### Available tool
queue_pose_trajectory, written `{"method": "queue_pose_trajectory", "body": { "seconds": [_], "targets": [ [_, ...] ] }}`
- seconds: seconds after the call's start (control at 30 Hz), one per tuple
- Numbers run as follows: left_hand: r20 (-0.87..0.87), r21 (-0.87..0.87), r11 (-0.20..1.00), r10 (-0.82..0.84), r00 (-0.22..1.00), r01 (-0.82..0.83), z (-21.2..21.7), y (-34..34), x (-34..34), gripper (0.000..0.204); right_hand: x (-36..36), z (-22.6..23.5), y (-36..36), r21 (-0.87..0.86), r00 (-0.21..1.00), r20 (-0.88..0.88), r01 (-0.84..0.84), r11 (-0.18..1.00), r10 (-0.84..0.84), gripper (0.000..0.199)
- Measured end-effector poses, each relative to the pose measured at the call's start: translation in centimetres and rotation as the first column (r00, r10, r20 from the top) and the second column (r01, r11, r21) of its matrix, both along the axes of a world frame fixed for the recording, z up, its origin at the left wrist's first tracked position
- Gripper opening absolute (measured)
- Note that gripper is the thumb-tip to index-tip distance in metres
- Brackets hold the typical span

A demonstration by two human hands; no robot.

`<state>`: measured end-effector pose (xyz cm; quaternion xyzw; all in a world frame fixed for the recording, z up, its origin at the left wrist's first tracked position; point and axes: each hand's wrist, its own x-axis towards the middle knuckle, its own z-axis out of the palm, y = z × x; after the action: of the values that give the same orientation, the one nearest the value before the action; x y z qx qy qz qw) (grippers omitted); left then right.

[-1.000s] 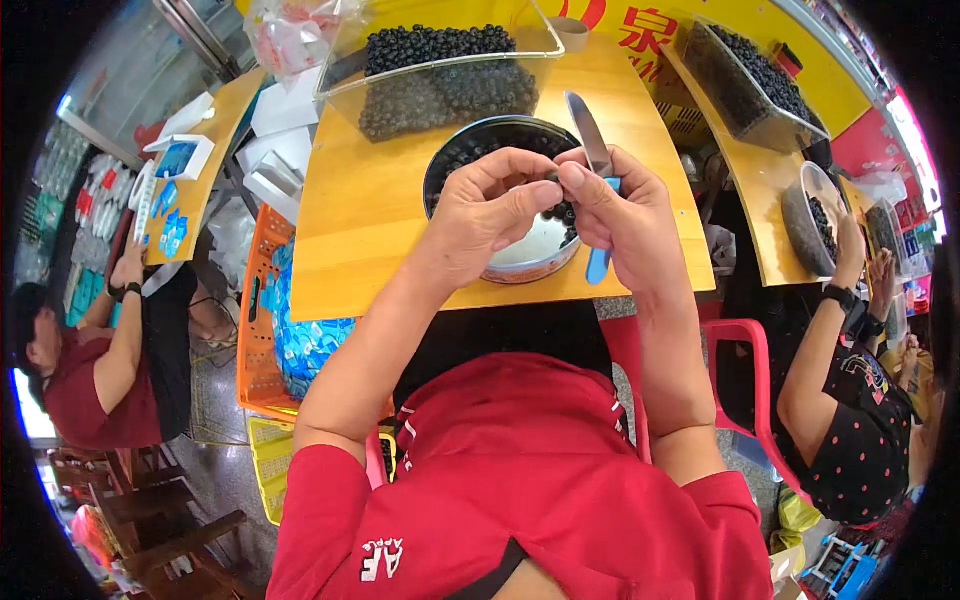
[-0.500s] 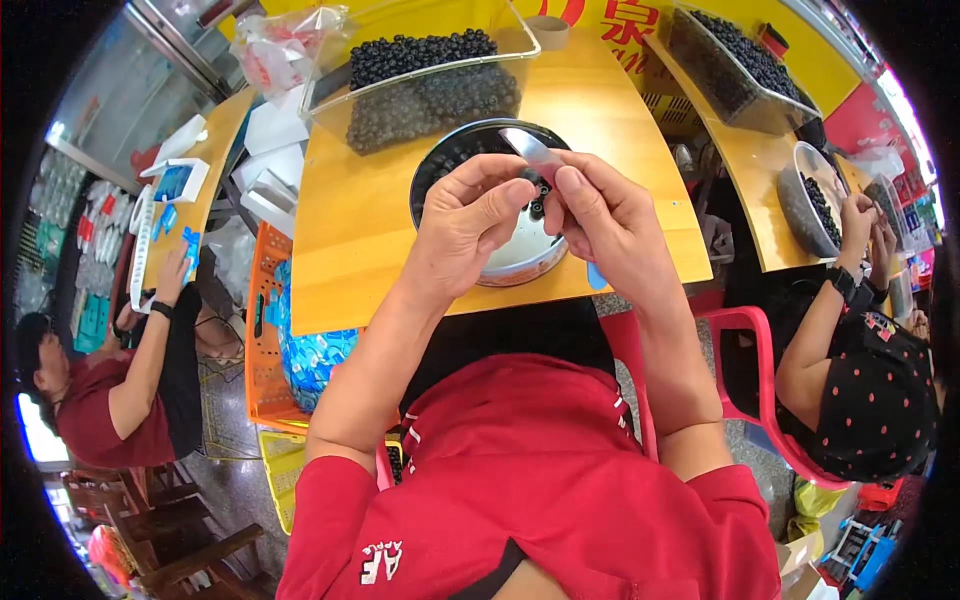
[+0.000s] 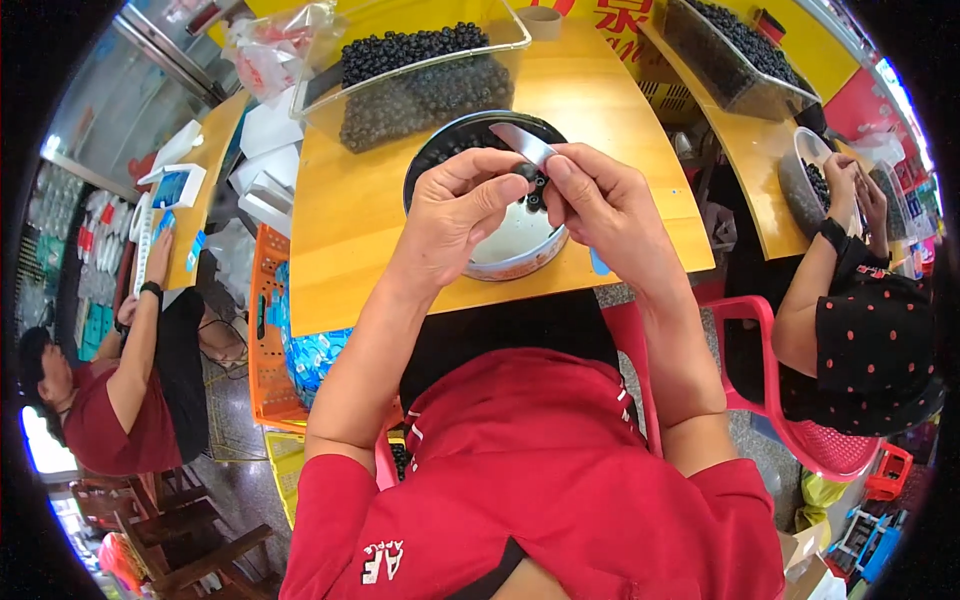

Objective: Manually peeling and pitting small black fruits using a knife and placing them into a metal bowl.

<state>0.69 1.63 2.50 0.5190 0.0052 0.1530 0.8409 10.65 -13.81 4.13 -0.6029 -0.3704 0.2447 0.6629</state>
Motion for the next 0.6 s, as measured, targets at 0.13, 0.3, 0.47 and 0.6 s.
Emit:
{"method": "queue_pose_trajectory", "body": {
  "seconds": [0.13,0.3,0.47,0.6],
  "targets": [
    [-0.032,0.003,0.995,-0.104,0.994,0.104,1.3,1.0,0.4,0.020,0.0,0.0,-0.2,0.054,0.994,-0.104,0.037,0.998,-0.031,0.028],
    [-0.176,0.176,0.974,-0.109,0.978,0.140,1.9,5.7,1.2,0.021,0.5,0.2,-0.6,0.099,0.979,-0.193,0.085,0.991,-0.065,0.030],
    [-0.136,0.893,0.428,-0.040,0.990,0.140,2.0,6.6,2.1,0.019,0.8,-0.3,-0.5,0.101,0.981,-0.185,0.081,0.992,-0.061,0.030],
    [-0.377,0.801,-0.380,0.280,0.883,0.463,1.5,5.4,2.1,0.023,0.8,-0.5,-0.4,0.101,0.983,-0.174,0.072,0.992,-0.053,0.030]
  ]
}}
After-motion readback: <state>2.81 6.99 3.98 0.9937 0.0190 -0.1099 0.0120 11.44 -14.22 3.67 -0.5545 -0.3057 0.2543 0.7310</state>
